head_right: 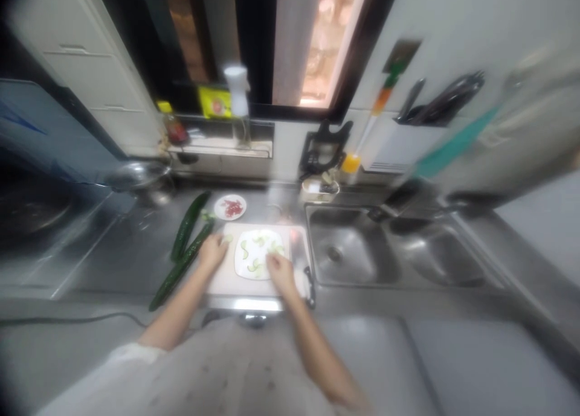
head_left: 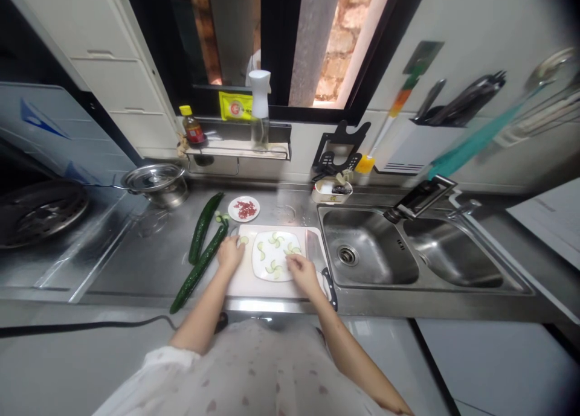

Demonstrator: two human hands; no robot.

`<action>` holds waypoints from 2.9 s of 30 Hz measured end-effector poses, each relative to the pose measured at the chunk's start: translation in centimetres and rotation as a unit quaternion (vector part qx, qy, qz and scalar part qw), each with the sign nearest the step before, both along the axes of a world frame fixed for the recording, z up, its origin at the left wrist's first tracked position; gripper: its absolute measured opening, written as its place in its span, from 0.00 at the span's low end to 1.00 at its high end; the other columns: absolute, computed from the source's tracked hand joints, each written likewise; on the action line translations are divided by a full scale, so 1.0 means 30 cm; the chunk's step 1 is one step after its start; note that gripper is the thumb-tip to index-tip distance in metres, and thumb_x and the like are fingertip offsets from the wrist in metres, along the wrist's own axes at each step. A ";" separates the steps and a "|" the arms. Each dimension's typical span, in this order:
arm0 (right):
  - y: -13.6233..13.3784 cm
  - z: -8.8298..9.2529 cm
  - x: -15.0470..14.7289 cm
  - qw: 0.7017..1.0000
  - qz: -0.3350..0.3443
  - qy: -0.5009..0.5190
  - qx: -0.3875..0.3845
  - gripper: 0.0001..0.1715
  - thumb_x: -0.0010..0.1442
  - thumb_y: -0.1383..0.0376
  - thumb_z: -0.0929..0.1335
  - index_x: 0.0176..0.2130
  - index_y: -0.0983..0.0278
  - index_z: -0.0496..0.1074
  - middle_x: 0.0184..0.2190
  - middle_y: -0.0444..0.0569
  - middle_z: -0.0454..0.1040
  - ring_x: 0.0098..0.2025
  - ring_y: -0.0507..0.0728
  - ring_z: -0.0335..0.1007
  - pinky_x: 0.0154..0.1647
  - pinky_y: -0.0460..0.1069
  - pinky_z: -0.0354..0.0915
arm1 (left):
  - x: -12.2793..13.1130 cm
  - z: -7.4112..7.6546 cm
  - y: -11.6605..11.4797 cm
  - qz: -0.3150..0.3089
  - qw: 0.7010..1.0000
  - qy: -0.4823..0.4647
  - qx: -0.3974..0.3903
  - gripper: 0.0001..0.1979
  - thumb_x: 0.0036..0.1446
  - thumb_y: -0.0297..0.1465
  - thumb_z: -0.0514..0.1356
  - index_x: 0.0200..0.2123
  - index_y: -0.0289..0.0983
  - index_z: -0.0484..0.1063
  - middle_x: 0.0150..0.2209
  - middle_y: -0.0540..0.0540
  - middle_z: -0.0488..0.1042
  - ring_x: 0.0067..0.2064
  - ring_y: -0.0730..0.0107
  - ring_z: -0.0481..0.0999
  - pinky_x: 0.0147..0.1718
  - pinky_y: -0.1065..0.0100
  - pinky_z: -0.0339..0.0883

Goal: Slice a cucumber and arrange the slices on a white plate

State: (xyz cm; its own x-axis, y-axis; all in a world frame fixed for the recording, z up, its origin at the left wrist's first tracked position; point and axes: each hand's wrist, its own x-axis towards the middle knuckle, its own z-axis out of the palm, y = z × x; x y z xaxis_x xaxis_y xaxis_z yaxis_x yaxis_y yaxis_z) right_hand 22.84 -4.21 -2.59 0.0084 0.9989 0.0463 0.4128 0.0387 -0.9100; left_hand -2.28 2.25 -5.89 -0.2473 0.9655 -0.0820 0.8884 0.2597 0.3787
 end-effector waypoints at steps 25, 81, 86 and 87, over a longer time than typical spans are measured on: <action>-0.017 0.009 -0.003 1.000 0.006 0.000 -0.017 0.18 0.56 0.58 0.64 0.36 0.66 0.77 0.28 0.49 0.77 0.32 0.56 0.72 0.37 0.49 0.67 | -0.009 -0.022 0.037 0.103 0.941 -0.316 0.061 0.15 0.44 0.42 0.66 0.30 0.36 0.74 0.30 0.46 0.77 0.32 0.67 0.74 0.32 0.69 0.65; 0.167 0.267 -0.163 0.989 0.122 0.071 0.054 0.08 0.56 0.63 0.65 0.29 0.63 0.72 0.32 0.46 0.74 0.38 0.55 0.70 0.43 0.49 0.64 | 0.221 0.316 -0.154 0.092 0.371 -0.876 -0.295 0.21 0.60 0.48 0.54 0.30 0.35 0.67 0.23 0.47 0.70 0.21 0.71 0.70 0.15 0.75 0.51; 0.159 0.267 -0.160 0.986 0.142 0.065 0.065 0.09 0.57 0.61 0.66 0.28 0.62 0.71 0.31 0.46 0.74 0.40 0.56 0.69 0.43 0.50 0.63 | 0.199 0.319 -0.146 0.100 0.376 -0.880 -0.274 0.15 0.61 0.42 0.56 0.30 0.35 0.68 0.23 0.48 0.71 0.21 0.72 0.71 0.15 0.76 0.51; 0.159 0.266 -0.160 0.985 0.145 0.061 0.071 0.09 0.57 0.61 0.66 0.28 0.62 0.71 0.31 0.46 0.74 0.40 0.56 0.69 0.44 0.50 0.63 | 0.194 0.316 -0.145 0.103 0.380 -0.880 -0.267 0.14 0.61 0.40 0.57 0.31 0.35 0.68 0.23 0.48 0.71 0.21 0.73 0.71 0.15 0.76 0.51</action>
